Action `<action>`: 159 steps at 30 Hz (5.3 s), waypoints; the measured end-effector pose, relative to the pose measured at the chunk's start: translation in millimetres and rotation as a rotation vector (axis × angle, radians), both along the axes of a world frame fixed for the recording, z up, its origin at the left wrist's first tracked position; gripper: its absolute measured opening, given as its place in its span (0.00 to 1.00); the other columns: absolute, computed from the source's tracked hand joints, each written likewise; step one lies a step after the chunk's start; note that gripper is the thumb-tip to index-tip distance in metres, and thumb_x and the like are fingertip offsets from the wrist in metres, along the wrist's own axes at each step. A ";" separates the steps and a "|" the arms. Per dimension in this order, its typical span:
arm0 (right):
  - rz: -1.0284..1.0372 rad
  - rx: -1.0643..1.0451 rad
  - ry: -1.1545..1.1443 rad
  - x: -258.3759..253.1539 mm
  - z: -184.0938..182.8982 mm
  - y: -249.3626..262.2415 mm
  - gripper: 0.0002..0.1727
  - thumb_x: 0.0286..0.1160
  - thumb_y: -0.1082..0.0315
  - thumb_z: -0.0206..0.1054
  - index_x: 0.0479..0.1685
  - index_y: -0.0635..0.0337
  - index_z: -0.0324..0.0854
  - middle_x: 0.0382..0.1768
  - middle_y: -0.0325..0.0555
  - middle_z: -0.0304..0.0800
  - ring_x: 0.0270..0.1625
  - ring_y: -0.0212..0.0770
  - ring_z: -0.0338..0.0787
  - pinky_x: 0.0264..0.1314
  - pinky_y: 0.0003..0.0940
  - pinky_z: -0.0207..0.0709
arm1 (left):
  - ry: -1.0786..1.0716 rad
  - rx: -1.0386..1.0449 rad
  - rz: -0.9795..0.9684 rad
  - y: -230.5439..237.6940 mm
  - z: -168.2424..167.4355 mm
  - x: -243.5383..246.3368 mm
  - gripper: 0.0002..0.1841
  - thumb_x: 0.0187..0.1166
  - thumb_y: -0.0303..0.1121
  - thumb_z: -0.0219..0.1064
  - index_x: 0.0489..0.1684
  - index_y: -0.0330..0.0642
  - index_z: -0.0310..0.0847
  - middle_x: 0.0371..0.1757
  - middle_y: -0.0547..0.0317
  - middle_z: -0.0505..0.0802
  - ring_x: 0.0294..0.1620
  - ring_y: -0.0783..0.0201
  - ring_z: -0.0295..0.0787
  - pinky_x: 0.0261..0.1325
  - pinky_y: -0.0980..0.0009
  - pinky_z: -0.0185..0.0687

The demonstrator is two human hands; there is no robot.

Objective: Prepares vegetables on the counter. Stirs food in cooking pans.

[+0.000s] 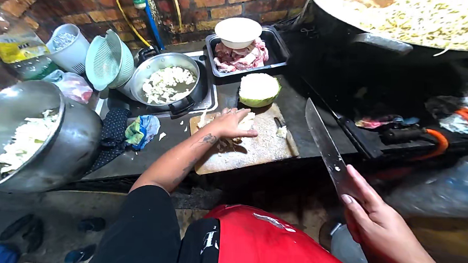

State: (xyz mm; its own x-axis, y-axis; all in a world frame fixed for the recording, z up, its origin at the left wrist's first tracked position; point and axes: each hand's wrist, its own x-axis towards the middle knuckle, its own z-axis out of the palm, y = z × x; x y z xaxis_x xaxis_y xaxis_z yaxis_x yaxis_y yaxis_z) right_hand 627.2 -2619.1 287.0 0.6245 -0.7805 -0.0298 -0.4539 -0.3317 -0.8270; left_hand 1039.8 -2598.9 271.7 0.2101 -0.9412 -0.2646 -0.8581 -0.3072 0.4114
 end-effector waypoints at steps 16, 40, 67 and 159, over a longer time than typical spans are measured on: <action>0.057 -0.054 0.023 -1.8 -4.8 -13.3 0.38 0.84 0.64 0.54 0.97 0.49 0.50 0.52 0.49 0.91 0.17 0.26 0.72 0.18 0.28 0.72 | -0.073 -0.488 0.024 3.4 -39.0 -31.1 0.21 0.67 0.39 0.75 0.60 0.45 0.92 0.57 0.40 0.93 0.58 0.41 0.91 0.63 0.42 0.82; -0.044 -0.048 0.055 -5.7 4.0 23.0 0.39 0.85 0.66 0.54 0.97 0.53 0.46 0.65 0.56 0.86 0.20 0.25 0.74 0.22 0.28 0.76 | -0.111 -0.573 0.677 50.9 42.9 217.8 0.40 0.79 0.62 0.65 0.80 0.37 0.76 0.89 0.29 0.64 0.92 0.34 0.53 0.91 0.41 0.50; -0.012 0.033 -0.089 -27.9 -23.5 -18.4 0.40 0.84 0.62 0.55 0.97 0.52 0.47 0.44 0.45 0.89 0.15 0.24 0.71 0.14 0.25 0.72 | -0.158 -0.224 0.008 0.3 -44.3 -66.6 0.75 0.41 0.81 0.76 0.98 0.55 0.43 0.96 0.39 0.52 0.97 0.39 0.40 0.94 0.39 0.36; -0.066 0.039 0.199 52.2 -58.5 -21.6 0.39 0.86 0.72 0.57 0.97 0.47 0.49 0.75 0.65 0.81 0.55 0.57 0.93 0.61 0.56 0.83 | -0.233 -0.501 0.868 36.1 72.7 163.9 0.34 0.64 0.14 0.65 0.78 0.39 0.72 0.79 0.28 0.74 0.73 0.31 0.79 0.70 0.37 0.79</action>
